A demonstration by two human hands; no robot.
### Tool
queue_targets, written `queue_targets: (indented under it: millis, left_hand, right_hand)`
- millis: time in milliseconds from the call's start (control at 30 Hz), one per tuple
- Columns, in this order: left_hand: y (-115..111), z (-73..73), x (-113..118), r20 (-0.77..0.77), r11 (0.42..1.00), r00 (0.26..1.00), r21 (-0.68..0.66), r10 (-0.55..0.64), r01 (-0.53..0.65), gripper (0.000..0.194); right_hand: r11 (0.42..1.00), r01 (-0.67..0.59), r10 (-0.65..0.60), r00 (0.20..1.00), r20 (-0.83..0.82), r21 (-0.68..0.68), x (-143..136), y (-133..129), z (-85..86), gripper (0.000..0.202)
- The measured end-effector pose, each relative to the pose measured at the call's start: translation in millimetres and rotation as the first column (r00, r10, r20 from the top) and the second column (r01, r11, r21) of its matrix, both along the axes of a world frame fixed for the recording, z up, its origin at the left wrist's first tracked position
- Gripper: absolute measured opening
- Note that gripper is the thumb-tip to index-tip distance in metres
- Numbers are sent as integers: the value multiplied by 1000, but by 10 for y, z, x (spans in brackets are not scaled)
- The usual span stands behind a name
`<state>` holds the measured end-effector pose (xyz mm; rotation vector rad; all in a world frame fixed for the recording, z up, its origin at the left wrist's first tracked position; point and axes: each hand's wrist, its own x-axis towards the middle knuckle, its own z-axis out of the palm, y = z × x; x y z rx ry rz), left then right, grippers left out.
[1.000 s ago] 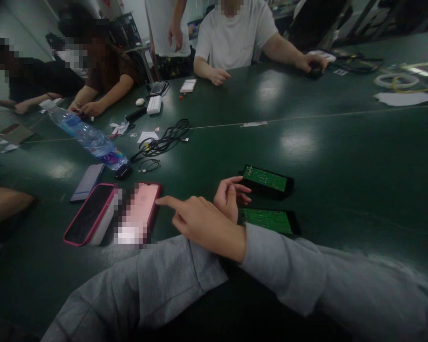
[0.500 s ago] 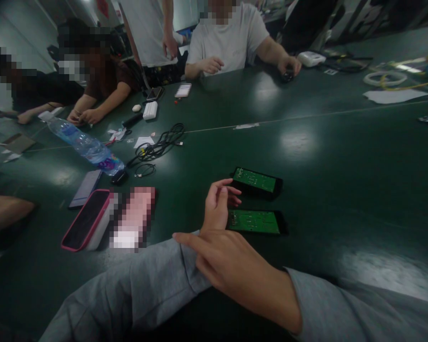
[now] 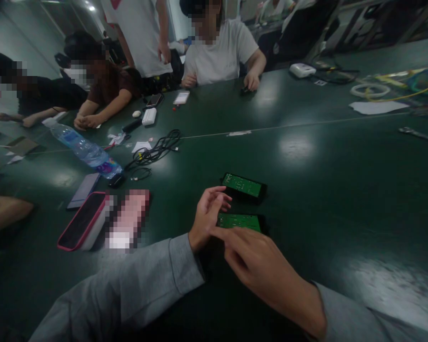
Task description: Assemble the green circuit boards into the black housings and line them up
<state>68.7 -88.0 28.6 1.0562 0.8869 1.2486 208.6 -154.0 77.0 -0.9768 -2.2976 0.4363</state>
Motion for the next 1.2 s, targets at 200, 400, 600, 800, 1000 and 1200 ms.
queue_targets:
  millis: [200,400,600,800,1000,1200]
  left_hand:
    - [-59,54,-30,-64,998,998,55,-4,7,26]
    - [-50,66,-53,-101,997,994,69,35,-28,24]
    - [-34,49,-67,-103,997,993,67,52,-45,23]
    - [-54,20,-58,-133,996,991,86,-10,22,24]
    - [-72,23,-59,-160,993,985,84,-68,82,24]
    - [18,50,-123,-184,992,980,90,-73,91,24]
  right_hand:
    - [976,114,-114,993,-9,184,330,64,-145,33]
    - [925,204,-220,975,15,320,437,146,-263,31]
    - [958,160,-179,982,60,238,416,189,-432,34]
    - [982,171,-177,982,69,82,426,199,-550,40]
    - [984,173,-175,983,59,39,399,207,-535,41]
    - [982,184,-186,981,47,48,357,244,-537,43]
